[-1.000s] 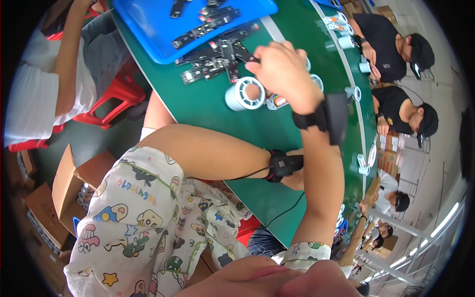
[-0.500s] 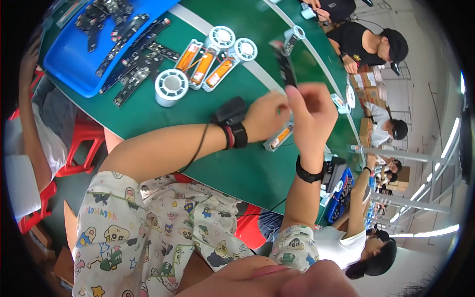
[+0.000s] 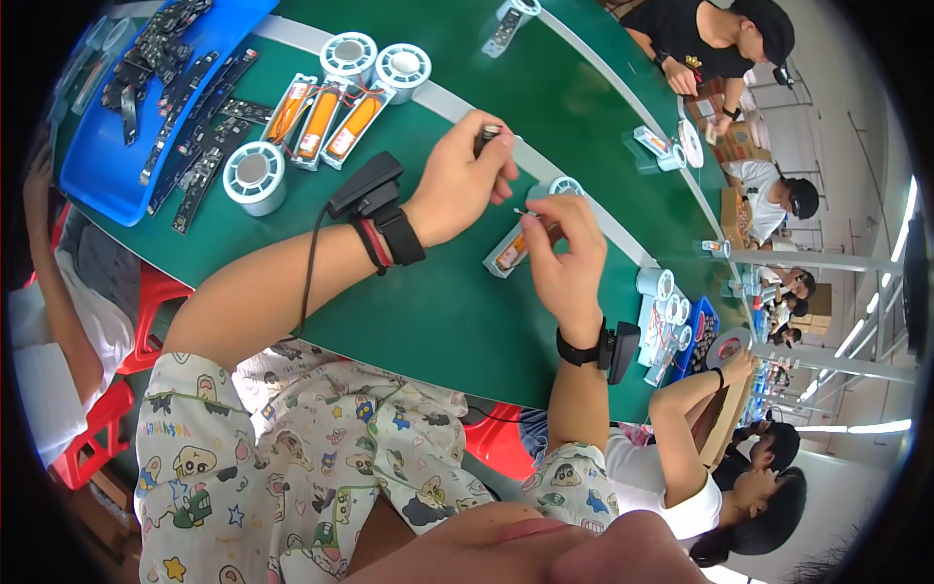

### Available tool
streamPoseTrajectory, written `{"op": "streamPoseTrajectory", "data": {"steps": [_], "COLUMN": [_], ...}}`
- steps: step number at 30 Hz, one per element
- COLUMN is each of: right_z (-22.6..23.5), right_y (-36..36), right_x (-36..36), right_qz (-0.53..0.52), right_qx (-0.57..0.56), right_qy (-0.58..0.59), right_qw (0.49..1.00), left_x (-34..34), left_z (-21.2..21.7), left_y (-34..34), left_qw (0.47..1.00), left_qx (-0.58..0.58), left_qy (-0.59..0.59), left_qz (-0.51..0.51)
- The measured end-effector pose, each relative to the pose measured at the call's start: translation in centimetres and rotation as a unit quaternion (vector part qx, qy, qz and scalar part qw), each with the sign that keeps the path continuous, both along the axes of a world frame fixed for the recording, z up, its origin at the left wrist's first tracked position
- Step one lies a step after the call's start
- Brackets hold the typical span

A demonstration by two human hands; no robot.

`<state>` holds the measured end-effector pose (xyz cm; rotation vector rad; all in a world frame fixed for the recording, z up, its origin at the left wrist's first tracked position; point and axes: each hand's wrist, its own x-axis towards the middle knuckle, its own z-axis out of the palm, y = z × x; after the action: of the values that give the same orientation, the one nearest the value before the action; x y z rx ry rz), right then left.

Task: The person assembles a handheld fan by connecting wires to a circuit board and inserting it into the plastic housing. They then peel the backing from an adhesive strip, press it onto the board, and set the unit aside.

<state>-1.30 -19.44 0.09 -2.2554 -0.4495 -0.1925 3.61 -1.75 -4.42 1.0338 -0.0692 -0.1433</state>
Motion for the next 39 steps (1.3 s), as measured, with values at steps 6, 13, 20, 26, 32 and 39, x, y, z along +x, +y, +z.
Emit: {"op": "streamPoseTrajectory", "data": {"steps": [6, 13, 20, 26, 32, 39], "right_z": [-0.7, -0.6, -0.9, -2.9, -3.7, -3.4], "right_y": [-3.1, -5.0, -3.3, -1.2, -1.5, -1.1], "right_x": [0.4, 0.2, -0.3, -0.4, 0.1, 0.1], "right_qz": [0.030, 0.037, 0.008, -0.008, 0.012, -0.034], "right_qx": [0.205, 0.091, 0.102, 0.001, 0.003, -0.086], "right_qy": [-0.004, 0.018, 0.053, -0.054, -0.155, -0.189], "right_qw": [0.978, 0.995, 0.993, 0.998, 0.988, 0.978], "left_x": [-0.2, -0.6, -0.4, -0.8, -0.6, -1.1], "left_z": [-0.7, -0.5, -1.1, -0.8, -0.3, -0.7], "left_y": [0.7, 0.4, 0.5, 0.3, 0.7, 0.6], "left_qw": [0.966, 0.945, 0.959, 0.964, 0.957, 0.932], "left_qx": [0.225, 0.240, 0.175, 0.153, 0.167, 0.226], "left_qy": [-0.123, -0.167, -0.138, -0.136, -0.134, -0.206], "left_qz": [-0.023, -0.146, -0.174, -0.167, -0.197, -0.197]}}
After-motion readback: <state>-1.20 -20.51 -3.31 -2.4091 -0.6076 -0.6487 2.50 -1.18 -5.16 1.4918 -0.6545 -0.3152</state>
